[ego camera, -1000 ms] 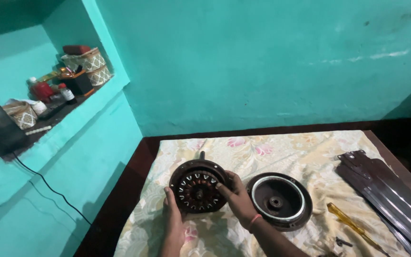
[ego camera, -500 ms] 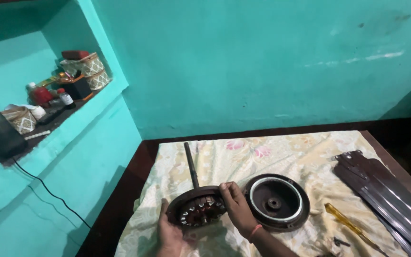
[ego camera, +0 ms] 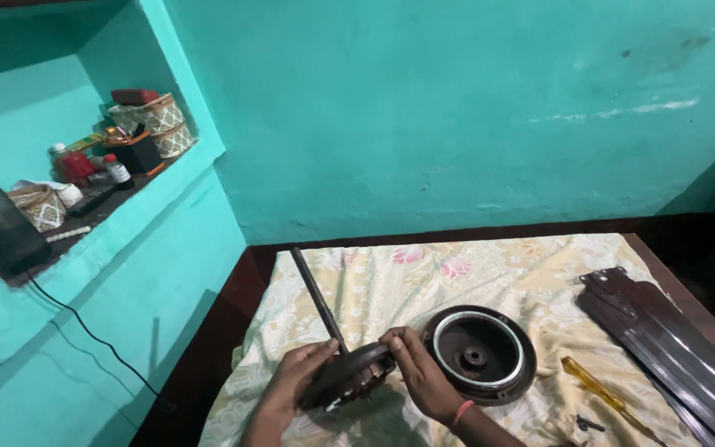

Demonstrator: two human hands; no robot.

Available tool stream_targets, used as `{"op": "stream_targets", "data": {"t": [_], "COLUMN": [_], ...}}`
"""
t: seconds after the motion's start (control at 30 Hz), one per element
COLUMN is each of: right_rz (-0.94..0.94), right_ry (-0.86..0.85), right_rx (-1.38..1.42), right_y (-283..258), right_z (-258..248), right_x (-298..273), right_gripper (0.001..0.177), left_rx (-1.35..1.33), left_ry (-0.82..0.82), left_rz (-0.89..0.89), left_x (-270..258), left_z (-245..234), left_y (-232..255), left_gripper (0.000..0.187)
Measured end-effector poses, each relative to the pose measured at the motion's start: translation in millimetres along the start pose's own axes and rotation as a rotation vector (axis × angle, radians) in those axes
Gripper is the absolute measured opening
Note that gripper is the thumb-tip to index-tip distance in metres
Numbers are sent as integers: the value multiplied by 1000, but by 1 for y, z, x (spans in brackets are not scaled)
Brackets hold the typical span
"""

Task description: The person uses a screwdriver to loosen screws on the base of an electric fan motor housing, then separates the two halves of the housing to expose the internal components. The person handles the motor housing and fan blades while working on a bed.

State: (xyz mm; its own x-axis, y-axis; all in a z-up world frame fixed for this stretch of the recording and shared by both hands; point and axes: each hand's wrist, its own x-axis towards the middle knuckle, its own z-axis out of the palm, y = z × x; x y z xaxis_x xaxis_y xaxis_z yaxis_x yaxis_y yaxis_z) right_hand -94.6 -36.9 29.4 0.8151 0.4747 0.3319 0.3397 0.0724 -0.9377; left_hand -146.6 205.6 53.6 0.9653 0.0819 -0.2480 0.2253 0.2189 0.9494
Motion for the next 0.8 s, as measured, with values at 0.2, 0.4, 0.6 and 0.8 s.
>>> {"op": "stream_targets", "data": {"t": [0.2, 0.4, 0.6, 0.8], "right_rz": [81, -59, -143, 267], "right_ry": [-77, -173, 261, 577], "right_rx": [-78, -359, -528, -620], "right_y": [-25, -30, 13, 58], "right_z": [-8, -41, -107, -182], "right_x": [-16, -37, -41, -46], "right_gripper": [35, 37, 33, 40], "left_rx": [130, 295, 563, 641], "left_ry": [43, 32, 123, 165], "left_rz": [140, 301, 247, 236], "left_x": [33, 18, -15, -18], "left_z": [-8, 2, 33, 37], "left_y": [-38, -52, -45, -39], "left_gripper": [34, 34, 31, 33]}}
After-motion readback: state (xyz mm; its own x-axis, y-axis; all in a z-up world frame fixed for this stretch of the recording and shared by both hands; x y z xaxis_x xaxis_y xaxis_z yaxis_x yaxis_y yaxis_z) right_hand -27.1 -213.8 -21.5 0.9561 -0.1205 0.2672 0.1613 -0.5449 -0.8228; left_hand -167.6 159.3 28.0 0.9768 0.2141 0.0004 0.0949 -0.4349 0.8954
